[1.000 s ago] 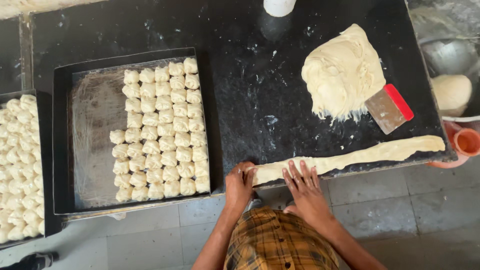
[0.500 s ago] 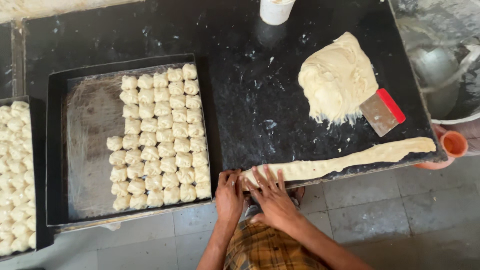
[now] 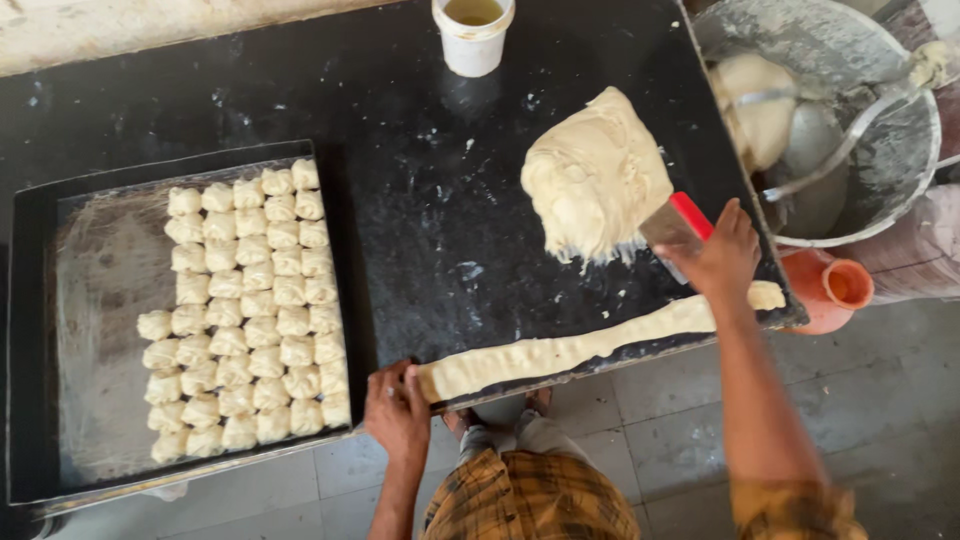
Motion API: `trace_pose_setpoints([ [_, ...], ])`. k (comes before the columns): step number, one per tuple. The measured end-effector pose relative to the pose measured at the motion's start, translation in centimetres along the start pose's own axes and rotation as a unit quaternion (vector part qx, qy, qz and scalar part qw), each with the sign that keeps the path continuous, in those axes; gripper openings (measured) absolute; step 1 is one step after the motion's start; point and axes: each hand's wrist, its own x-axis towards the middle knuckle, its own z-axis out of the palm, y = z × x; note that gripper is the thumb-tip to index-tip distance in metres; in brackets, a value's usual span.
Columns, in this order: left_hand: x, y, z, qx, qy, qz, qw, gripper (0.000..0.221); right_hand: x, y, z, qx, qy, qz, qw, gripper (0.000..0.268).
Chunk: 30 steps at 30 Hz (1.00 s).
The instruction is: The person portions large sections of dough using a scraper, stretches the dough into long strips, and then rolls small pieces into balls and places them onto a metal baking tray.
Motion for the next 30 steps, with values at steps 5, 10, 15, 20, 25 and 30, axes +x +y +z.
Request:
trace_pose_setpoints([
  [5,-0.2,0.3,1.7,0.057,0.030,-0.063,0.996,0.021,5.1,5.1,4.5,0.122,-0.323,0.038,0.938,0.073],
  [10,-0.3,0.3,2.9,0.067,0.078,-0.002,0.995,0.022,4.8,10.0,-0.1,0.326,-0.204,0.063,0.921,0.053],
  [15,-0.9,0.1,2.5,0.033,0.077,0.043,0.996,0.029,0.8,16.7,-10.6,0.119,-0.038,-0.005,0.992,0.041],
  [20,-0.8,-0.1,3.2,0.091,0.073,-0.003,0.993,0.034,-3.9,14.0,-5.6,0.032,-0.165,0.036,0.985,0.036],
  [25,-1.0,0.6,3.1,0.093,0.091,0.020,0.991,0.040,-5.9,15.2,-3.5,0.045,-0.173,0.010,0.984,0.046],
  [30,-0.6,1.2,2.9,0.068,0.089,0.016,0.994,0.036,-8.7,14.3,-8.2,0.022,-0.246,0.050,0.968,0.050],
])
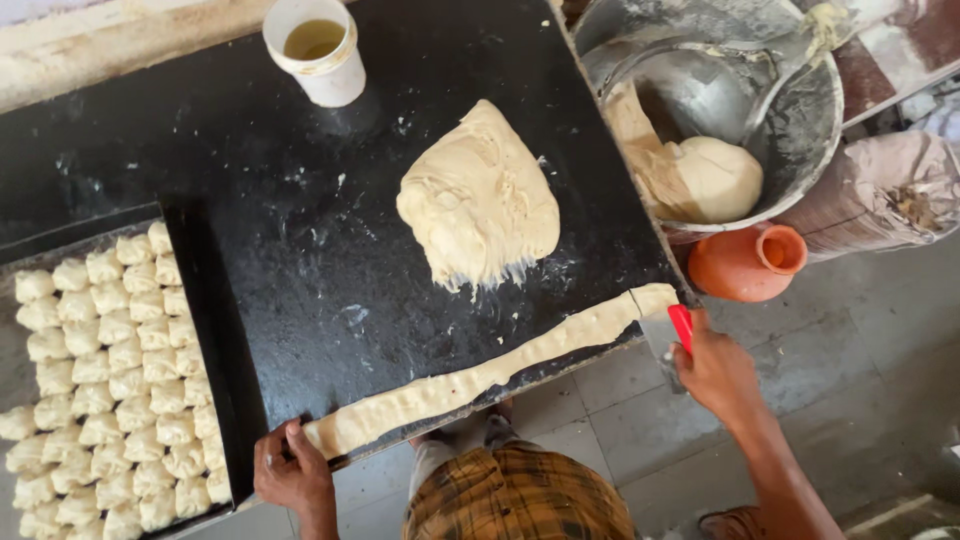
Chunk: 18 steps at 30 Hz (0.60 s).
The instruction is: The person portions large sections of dough using a scraper, stretches the dough into long strips, and then rolls small pieces into balls and places them onto a metal baking tray.
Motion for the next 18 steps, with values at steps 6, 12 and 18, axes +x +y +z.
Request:
trace_pose_setpoints([
  [6,0.1,0.0,0.1,-0.003,-0.005,-0.015,1.000,0.032,2.9,-6.6,2.4,-0.028,0.003,-0.010,1.000,0.036],
  [12,0.4,-0.4,-0.6,-0.039,-0.010,0.001,0.999,0.028,-1.7,-6.0,2.8,-0.027,0.022,0.009,0.999,0.046],
  [18,0.6,-1.1,-1.0,-0.074,-0.045,-0.001,0.996,0.021,-2.7,-8.5,2.7,0.013,0.061,-0.010,0.998,0.049],
])
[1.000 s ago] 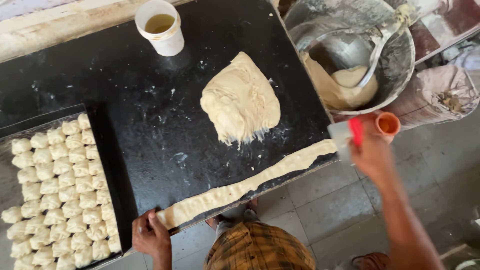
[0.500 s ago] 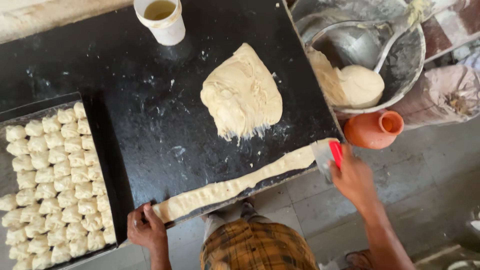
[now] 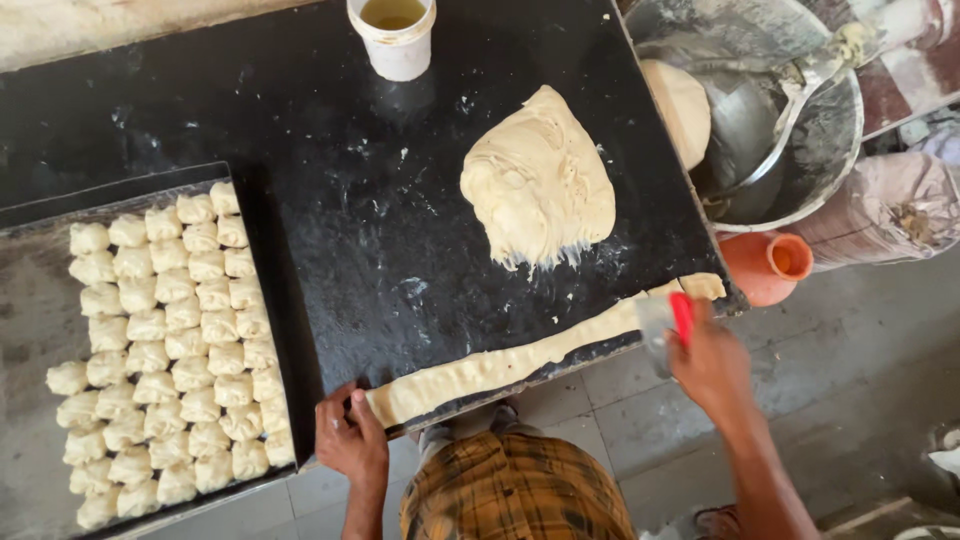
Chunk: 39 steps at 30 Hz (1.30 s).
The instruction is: The person portions large sections of dough using a scraper, stretches the dough into long strips, and then rolls small pieces into balls and places them onto a metal baking tray.
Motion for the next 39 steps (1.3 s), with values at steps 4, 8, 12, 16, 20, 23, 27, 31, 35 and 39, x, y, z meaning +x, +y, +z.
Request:
trace_pose_setpoints([
  [4,0.4,0.3,-0.3,-0.001,-0.005,-0.013,1.000,0.031,1.9,-2.9,3.4,-0.046,-0.045,0.019,0.998,0.052],
  [8,1.1,0.3,-0.6,-0.003,-0.024,-0.029,0.999,0.033,-1.5,-2.8,1.7,-0.033,-0.062,0.016,0.997,0.054],
  [12,0.7,0.2,-0.8,-0.005,0.019,0.035,0.999,0.033,-2.4,-3.9,0.8,-0.025,-0.046,0.039,0.998,0.053],
  [16,1.3,0.4,-1.4,-0.048,-0.038,-0.028,0.998,0.037,-0.2,-7.4,4.4,-0.026,-0.058,0.009,0.998,0.051],
  [20,1.2,0.4,-2.1,-0.053,-0.053,-0.022,0.997,0.036,-3.0,-7.5,4.7,-0.015,-0.042,-0.008,0.999,0.060],
  [23,1.6,0.1,-1.6,-0.061,-0.083,-0.068,0.992,0.038,-5.0,-7.3,3.1,-0.031,-0.078,0.030,0.996,0.063],
  [27,1.2,-0.7,-1.7,-0.058,-0.076,-0.008,0.995,0.038,-4.4,-10.0,4.0,0.015,-0.021,0.000,1.000,0.066],
  [31,1.2,-0.9,-1.7,-0.067,-0.058,0.042,0.995,0.036,-2.6,-13.3,7.2,-0.012,-0.039,-0.025,0.999,0.048],
  [35,1.0,-1.4,-2.2,-0.085,-0.130,-0.041,0.987,0.038,-6.3,-13.4,6.2,-0.019,-0.059,0.001,0.998,0.065],
  [39,1.5,-1.6,-2.1,-0.102,-0.138,-0.035,0.985,0.036,-8.0,-15.0,4.0,-0.007,-0.066,0.030,0.997,0.051],
])
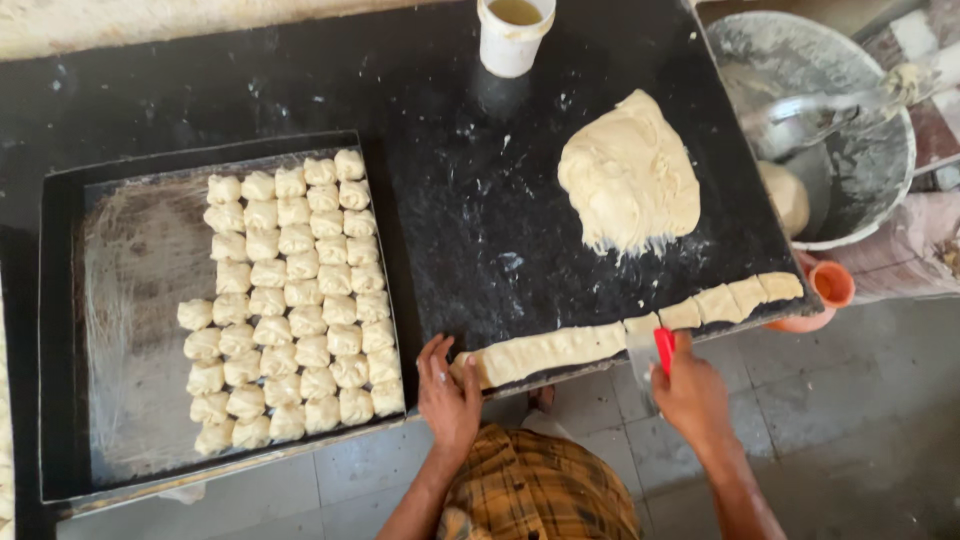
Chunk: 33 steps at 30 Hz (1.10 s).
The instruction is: The person portions large sections of dough using a scraper, stretches the dough into long strips, and then rolls small pieces into balls and places them onto a metal baking tray.
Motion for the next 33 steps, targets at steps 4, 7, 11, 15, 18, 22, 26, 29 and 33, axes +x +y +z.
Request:
trace_pose_setpoints([
  [4,-0.3,-0.2,-0.3,0.012,0.012,0.081,0.997,0.036,1.8,-3.5,1.6,0.017,0.025,-0.042,0.999,0.048],
  [7,-0.2,-0.3,-0.8,0.007,0.004,0.105,0.994,0.036,2.6,-4.9,4.0,0.024,0.009,-0.033,0.999,0.044],
  [11,-0.4,-0.3,-1.2,-0.013,-0.016,0.094,0.995,0.037,-0.6,-3.7,3.8,-0.005,-0.014,-0.022,1.000,0.056],
  [15,-0.2,-0.5,-1.8,-0.039,-0.028,0.083,0.995,0.038,-3.1,-4.9,1.6,0.009,-0.015,-0.011,1.000,0.047],
  [18,-0.2,-0.5,-1.7,-0.036,-0.046,0.079,0.995,0.037,-2.0,-7.8,1.8,0.058,0.023,-0.058,0.996,0.049],
  [22,-0.4,-0.7,-1.8,-0.044,-0.059,0.077,0.994,0.037,0.7,-10.8,4.9,0.007,-0.017,-0.061,0.998,0.045],
  [26,-0.2,-1.2,-2.1,-0.067,-0.086,0.059,0.992,0.034,-1.9,-9.1,5.0,-0.011,-0.008,-0.084,0.996,0.066],
  [29,-0.5,-1.6,-1.8,-0.088,-0.084,0.049,0.991,0.032,-4.3,-8.5,3.8,-0.008,-0.052,-0.043,0.998,0.052],
  [33,-0.1,-2.0,-1.8,-0.093,-0.098,0.036,0.990,0.033,-3.3,-12.2,4.9,0.027,-0.057,-0.052,0.997,0.049],
])
